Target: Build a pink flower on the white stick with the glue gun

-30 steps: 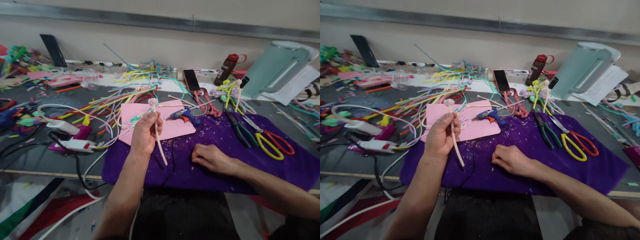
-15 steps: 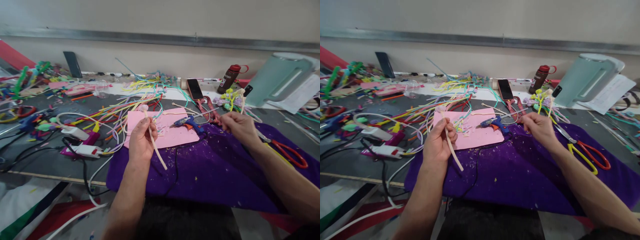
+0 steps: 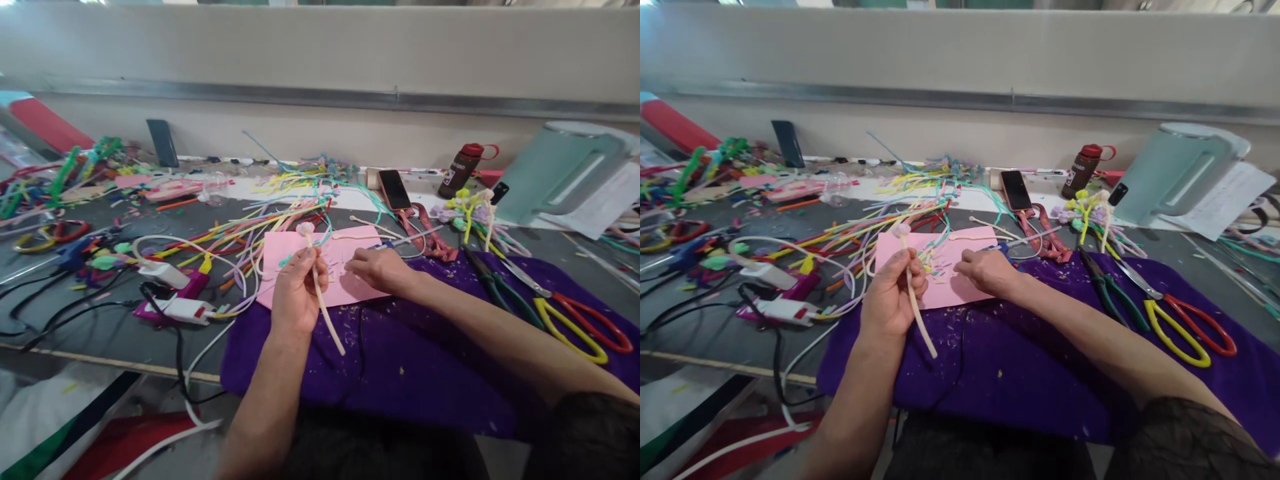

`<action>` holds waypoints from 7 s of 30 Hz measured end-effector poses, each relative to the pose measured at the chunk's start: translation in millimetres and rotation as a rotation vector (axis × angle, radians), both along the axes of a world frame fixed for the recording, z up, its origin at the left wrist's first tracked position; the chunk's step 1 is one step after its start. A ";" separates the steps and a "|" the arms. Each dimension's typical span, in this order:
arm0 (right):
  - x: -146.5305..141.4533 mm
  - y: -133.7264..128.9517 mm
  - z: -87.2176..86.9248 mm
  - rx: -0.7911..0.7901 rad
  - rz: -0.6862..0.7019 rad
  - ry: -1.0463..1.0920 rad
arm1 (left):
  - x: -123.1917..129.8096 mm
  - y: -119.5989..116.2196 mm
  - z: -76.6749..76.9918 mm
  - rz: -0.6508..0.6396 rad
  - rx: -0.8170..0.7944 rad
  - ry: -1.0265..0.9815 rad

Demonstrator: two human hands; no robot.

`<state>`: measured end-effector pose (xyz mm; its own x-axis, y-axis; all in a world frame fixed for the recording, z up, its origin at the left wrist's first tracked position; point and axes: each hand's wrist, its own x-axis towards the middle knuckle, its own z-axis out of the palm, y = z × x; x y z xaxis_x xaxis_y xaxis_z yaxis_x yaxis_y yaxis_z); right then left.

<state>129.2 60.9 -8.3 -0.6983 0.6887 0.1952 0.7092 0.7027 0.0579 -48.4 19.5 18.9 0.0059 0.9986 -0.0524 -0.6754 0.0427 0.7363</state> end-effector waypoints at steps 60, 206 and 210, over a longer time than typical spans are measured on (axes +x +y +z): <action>16.3 -51.6 16.2 -0.824 -0.232 1.341 | 28.0 -10.1 -13.2 -0.355 -0.058 0.376; 78.2 -3.4 2.2 -0.443 -0.527 0.979 | 21.8 -15.4 -7.4 -0.405 0.022 0.401; 72.5 -9.4 15.1 -0.560 -0.336 1.383 | 21.2 -16.2 -6.4 -0.371 0.020 0.402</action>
